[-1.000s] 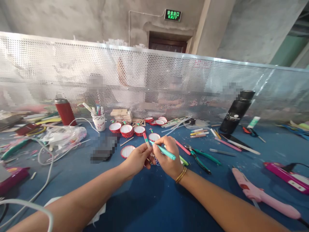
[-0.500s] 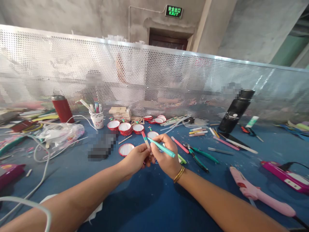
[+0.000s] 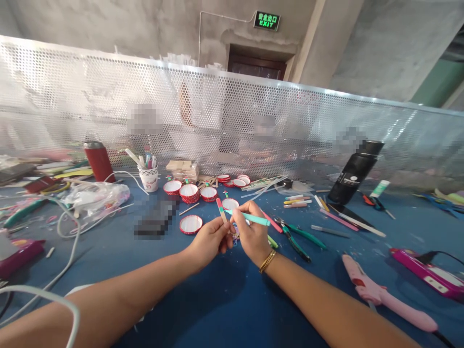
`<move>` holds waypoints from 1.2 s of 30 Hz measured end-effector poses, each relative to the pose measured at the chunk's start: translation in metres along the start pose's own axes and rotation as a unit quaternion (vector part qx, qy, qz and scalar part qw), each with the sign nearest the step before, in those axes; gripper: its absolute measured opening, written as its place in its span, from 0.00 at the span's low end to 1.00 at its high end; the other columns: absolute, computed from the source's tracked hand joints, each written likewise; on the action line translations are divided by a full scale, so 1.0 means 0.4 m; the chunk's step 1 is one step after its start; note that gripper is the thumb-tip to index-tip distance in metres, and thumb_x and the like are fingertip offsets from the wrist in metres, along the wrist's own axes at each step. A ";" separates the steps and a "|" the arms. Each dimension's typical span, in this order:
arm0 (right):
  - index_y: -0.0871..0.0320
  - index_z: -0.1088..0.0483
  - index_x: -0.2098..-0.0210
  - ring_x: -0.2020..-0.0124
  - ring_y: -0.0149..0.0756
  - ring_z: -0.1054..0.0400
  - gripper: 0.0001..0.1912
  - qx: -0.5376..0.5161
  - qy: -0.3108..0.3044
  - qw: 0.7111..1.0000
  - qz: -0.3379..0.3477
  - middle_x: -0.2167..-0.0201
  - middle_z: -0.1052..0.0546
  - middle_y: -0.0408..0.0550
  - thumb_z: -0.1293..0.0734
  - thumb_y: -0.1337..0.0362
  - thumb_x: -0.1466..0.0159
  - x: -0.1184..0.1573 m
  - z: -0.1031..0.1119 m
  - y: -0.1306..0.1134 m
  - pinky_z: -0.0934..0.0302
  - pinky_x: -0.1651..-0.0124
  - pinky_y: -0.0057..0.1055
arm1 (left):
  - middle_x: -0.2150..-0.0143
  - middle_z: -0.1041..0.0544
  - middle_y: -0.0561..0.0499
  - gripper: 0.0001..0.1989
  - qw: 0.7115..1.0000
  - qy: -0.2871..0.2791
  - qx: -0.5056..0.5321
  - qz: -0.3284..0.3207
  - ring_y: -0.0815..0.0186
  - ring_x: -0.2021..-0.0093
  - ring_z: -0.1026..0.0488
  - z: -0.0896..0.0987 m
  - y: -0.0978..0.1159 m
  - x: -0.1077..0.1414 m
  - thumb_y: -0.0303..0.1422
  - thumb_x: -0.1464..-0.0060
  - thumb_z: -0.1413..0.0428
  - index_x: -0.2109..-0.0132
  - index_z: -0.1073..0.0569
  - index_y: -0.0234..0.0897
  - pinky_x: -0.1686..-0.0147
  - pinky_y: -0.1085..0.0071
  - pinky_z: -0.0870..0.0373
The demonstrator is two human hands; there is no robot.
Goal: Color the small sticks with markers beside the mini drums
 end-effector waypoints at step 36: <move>0.56 0.36 0.66 0.72 0.31 0.33 0.06 -0.027 -0.011 0.999 -0.026 0.73 0.29 0.41 0.38 0.60 0.36 0.004 -0.007 0.004 0.38 0.68 0.28 | 0.79 0.32 0.56 0.16 0.999 0.015 0.045 -0.020 0.75 0.82 0.41 -0.007 0.010 0.038 0.45 0.42 0.52 0.65 0.34 0.36 0.81 0.77 0.49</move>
Point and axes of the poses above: each hand's wrist, its own x-axis away from the middle knuckle, its own z-axis out of the back of the hand, y = z × x, the point moved 9 cm from there along -x, towards the middle knuckle
